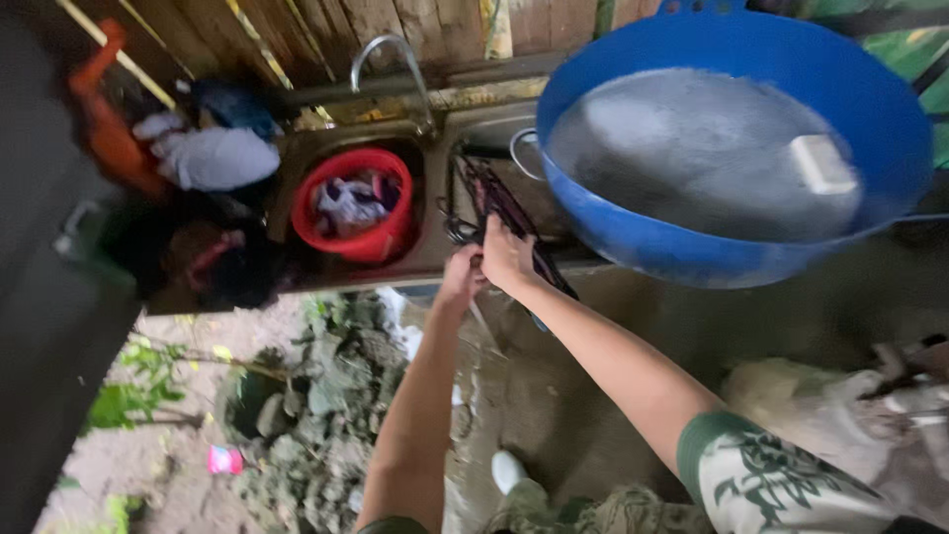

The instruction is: The person sorts hangers, washes a purple shirt and a white t-shirt by hand in a basin with soapy water, wrings them out, and places them on hangers.

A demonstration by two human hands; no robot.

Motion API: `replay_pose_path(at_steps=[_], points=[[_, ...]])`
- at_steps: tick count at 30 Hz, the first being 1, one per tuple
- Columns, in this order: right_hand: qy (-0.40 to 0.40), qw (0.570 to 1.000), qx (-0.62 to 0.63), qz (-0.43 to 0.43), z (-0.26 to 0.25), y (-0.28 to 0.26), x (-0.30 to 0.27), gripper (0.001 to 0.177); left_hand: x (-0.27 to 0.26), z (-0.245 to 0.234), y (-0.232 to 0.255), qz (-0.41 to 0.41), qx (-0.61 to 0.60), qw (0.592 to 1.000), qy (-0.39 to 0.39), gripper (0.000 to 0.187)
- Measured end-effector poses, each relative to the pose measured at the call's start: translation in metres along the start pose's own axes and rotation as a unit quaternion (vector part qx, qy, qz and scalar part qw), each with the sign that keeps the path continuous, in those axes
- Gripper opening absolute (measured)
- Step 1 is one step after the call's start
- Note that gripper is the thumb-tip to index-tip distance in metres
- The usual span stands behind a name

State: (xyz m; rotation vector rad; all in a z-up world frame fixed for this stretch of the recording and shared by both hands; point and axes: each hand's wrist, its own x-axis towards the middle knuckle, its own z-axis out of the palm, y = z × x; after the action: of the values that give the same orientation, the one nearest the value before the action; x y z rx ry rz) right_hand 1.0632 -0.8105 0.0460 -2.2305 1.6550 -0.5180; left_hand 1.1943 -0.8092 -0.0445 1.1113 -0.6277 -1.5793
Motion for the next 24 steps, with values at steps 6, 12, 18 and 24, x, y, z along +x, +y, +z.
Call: replay_pose_path(at_steps=[6,12,18,24], points=[[0.032,0.997,-0.048,0.049,0.085,0.01,0.053,0.068,0.059,-0.063,0.004,-0.058,-0.028,0.997,-0.047,0.031],[0.011,0.992,-0.122,0.029,0.11,-0.013,0.065,0.055,0.07,-0.09,0.004,-0.051,0.047,0.994,0.082,0.038],[-0.044,0.996,-0.074,-0.01,0.081,-0.039,0.068,0.065,0.062,-0.085,0.02,-0.094,0.306,0.91,0.265,0.086],[-0.039,0.996,-0.07,-0.044,0.1,0.009,0.086,0.047,0.079,-0.099,0.004,0.094,0.474,0.83,0.278,0.092]])
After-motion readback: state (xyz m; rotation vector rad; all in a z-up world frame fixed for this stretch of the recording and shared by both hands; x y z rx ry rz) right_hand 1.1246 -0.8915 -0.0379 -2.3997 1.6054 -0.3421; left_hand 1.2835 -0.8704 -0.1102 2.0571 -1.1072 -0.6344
